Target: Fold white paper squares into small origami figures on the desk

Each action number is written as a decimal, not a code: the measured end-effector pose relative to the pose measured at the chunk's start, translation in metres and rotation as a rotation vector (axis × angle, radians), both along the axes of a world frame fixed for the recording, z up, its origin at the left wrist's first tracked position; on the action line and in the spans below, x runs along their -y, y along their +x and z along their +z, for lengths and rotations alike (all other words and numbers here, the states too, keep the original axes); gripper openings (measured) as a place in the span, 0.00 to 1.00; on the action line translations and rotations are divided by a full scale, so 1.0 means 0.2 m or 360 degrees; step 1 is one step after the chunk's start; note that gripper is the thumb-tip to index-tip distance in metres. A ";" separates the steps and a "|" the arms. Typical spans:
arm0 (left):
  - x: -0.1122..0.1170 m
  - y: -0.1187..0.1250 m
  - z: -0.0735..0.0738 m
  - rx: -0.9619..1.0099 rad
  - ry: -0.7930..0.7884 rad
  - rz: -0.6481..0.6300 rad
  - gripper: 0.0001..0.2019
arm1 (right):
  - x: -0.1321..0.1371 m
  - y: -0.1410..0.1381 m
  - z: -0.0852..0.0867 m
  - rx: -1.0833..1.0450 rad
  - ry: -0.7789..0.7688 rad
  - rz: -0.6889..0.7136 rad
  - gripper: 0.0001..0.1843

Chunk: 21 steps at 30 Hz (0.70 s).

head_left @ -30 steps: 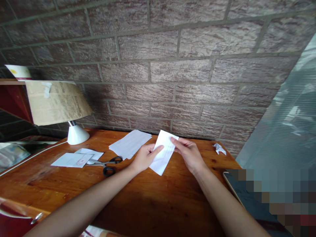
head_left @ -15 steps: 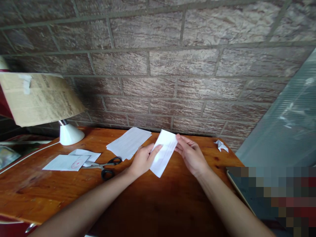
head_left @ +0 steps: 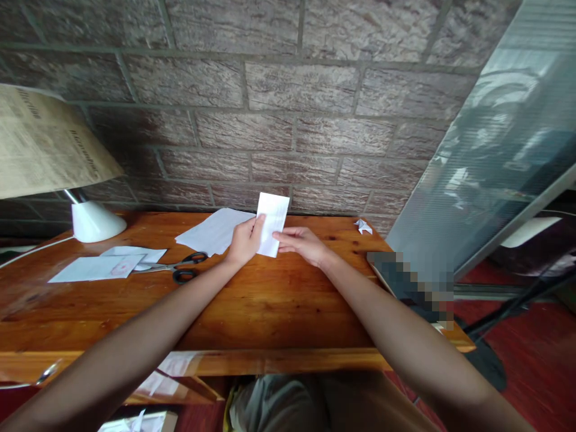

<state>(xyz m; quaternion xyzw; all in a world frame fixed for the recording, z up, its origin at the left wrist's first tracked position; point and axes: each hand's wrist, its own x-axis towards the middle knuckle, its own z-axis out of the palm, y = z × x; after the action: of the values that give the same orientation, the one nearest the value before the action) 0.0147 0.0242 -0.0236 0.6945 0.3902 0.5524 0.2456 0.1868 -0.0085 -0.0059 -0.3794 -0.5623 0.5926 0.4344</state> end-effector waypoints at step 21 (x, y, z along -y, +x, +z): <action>0.06 0.00 0.03 0.0222 -0.0277 -0.0252 0.26 | 0.08 0.00 0.01 0.0024 0.0007 -0.0151 0.22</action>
<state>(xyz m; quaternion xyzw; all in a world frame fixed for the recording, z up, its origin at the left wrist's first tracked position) 0.0155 0.0124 -0.0175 0.6591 0.3626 0.5423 0.3743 0.1868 -0.0254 -0.0041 -0.4092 -0.5482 0.5672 0.4586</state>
